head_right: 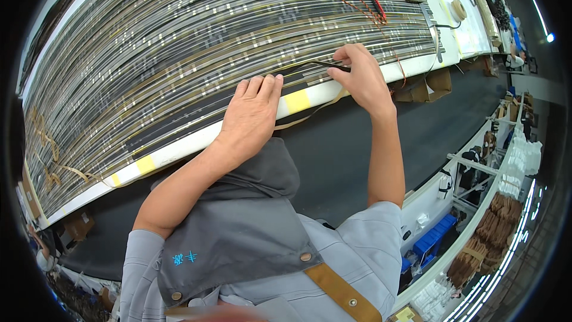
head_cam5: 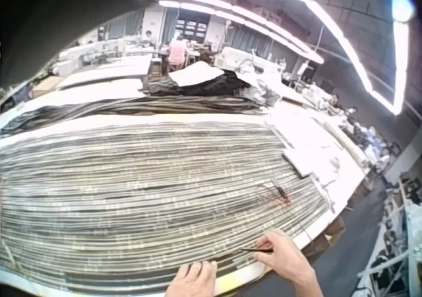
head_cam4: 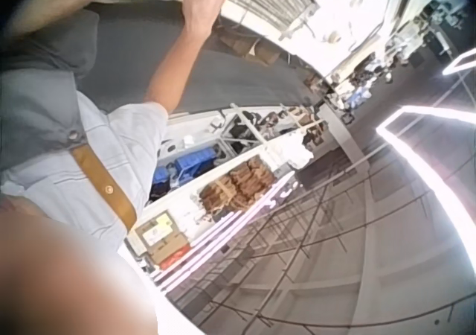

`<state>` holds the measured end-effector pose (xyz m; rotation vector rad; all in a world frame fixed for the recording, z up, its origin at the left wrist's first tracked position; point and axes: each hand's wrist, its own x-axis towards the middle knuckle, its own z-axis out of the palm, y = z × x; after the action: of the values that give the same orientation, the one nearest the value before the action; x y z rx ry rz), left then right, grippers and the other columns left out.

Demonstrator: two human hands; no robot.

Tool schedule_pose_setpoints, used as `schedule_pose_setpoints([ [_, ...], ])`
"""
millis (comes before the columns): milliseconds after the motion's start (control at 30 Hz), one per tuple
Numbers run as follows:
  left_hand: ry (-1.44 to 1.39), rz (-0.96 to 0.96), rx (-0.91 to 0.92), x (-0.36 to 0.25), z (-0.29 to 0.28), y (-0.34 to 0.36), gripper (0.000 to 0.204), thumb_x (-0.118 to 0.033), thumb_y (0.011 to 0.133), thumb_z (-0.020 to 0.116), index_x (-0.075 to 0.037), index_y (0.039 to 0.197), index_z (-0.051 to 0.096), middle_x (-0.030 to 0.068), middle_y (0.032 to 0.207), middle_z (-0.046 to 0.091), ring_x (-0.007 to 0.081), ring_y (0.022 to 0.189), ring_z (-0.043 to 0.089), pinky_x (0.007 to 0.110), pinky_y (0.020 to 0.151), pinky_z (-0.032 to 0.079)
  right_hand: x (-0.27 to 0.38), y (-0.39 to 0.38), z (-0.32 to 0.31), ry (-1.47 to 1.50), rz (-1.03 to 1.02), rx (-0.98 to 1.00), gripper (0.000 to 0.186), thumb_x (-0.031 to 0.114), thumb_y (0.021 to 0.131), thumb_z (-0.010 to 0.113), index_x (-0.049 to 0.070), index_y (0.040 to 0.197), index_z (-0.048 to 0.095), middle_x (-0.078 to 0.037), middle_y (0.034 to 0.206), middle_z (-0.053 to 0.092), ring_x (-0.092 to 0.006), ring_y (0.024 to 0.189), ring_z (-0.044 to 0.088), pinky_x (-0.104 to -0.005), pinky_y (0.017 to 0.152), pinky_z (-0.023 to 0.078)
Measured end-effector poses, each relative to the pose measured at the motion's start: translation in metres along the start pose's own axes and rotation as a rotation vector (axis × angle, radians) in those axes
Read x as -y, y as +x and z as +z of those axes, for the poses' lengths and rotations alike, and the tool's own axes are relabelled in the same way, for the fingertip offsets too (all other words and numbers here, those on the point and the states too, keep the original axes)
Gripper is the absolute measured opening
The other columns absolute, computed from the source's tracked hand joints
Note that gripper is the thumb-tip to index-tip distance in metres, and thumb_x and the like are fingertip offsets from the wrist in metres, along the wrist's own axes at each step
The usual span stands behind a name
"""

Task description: Lining a long leather strap with a black material and trimming the end with scissors.

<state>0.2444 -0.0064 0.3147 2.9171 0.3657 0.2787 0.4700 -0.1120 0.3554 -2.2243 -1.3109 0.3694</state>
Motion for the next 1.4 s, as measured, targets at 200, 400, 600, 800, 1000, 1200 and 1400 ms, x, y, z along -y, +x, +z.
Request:
schedule_pose_setpoints([
  [200,0.008,-0.012,0.000,-0.002,0.000,0.002,0.059,-0.005,0.080,0.057,0.009,0.137,0.048,0.0146,0.122,0.053,0.0272,0.113,0.049,0.038,0.102,0.038,0.010,-0.021,-0.009,-0.084,0.132,0.000,0.024,0.014,0.081,0.077,-0.001,0.094,0.063,-0.011,0.092,0.059,-0.0233,0.082,0.057,-0.0367,0.077,0.049],
  [400,0.006,-0.035,0.047,-0.004,-0.001,0.003,0.060,-0.003,0.078,0.058,0.009,0.137,0.048,0.0141,0.122,0.053,0.0273,0.113,0.049,0.037,0.101,0.039,0.005,-0.027,-0.002,-0.061,0.219,-0.084,0.026,0.021,0.082,0.077,0.001,0.092,0.064,-0.008,0.091,0.059,-0.0230,0.082,0.058,-0.0378,0.075,0.049],
  [600,-0.019,-0.036,0.043,-0.006,0.001,0.004,0.060,-0.001,0.078,0.058,0.009,0.136,0.049,0.0145,0.122,0.053,0.0285,0.113,0.049,0.038,0.101,0.039,-0.017,-0.021,0.015,-0.009,0.263,-0.090,0.019,0.018,0.085,0.071,0.000,0.087,0.065,-0.011,0.086,0.062,-0.0274,0.079,0.063,-0.0400,0.073,0.050],
  [800,-0.009,-0.039,0.019,-0.007,-0.002,0.004,0.059,-0.001,0.078,0.057,0.010,0.135,0.050,0.0152,0.121,0.053,0.0287,0.113,0.049,0.039,0.101,0.039,-0.048,-0.032,-0.009,-0.175,0.298,-0.263,0.012,0.014,0.084,0.068,0.002,0.082,0.066,-0.012,0.084,0.065,-0.0297,0.076,0.065,-0.0404,0.071,0.051],
  [1000,-0.028,-0.046,0.020,-0.006,-0.003,0.003,0.059,-0.001,0.077,0.058,0.010,0.135,0.049,0.0155,0.121,0.053,0.0288,0.112,0.049,0.039,0.102,0.039,-0.102,-0.043,-0.048,-0.195,0.517,-0.368,0.018,0.017,0.085,0.067,-0.001,0.086,0.067,-0.017,0.079,0.068,-0.0323,0.074,0.066,-0.0402,0.071,0.051],
  [1200,-0.005,-0.034,0.040,-0.008,-0.003,0.004,0.060,-0.002,0.078,0.058,0.010,0.136,0.047,0.0158,0.122,0.053,0.0288,0.113,0.049,0.039,0.102,0.039,-0.160,-0.053,-0.075,-0.430,0.587,-0.391,0.020,0.017,0.086,0.067,-0.002,0.092,0.068,-0.016,0.084,0.068,-0.0283,0.077,0.066,-0.0391,0.074,0.051],
  [1400,-0.020,-0.052,0.039,-0.008,-0.004,0.003,0.061,-0.002,0.078,0.058,0.010,0.136,0.048,0.0161,0.123,0.053,0.0289,0.115,0.049,0.039,0.103,0.039,-0.023,-0.026,-0.045,-0.038,0.006,-0.126,0.027,0.010,0.083,0.073,0.003,0.108,0.064,-0.006,0.101,0.064,-0.0182,0.092,0.060,-0.0293,0.082,0.047],
])
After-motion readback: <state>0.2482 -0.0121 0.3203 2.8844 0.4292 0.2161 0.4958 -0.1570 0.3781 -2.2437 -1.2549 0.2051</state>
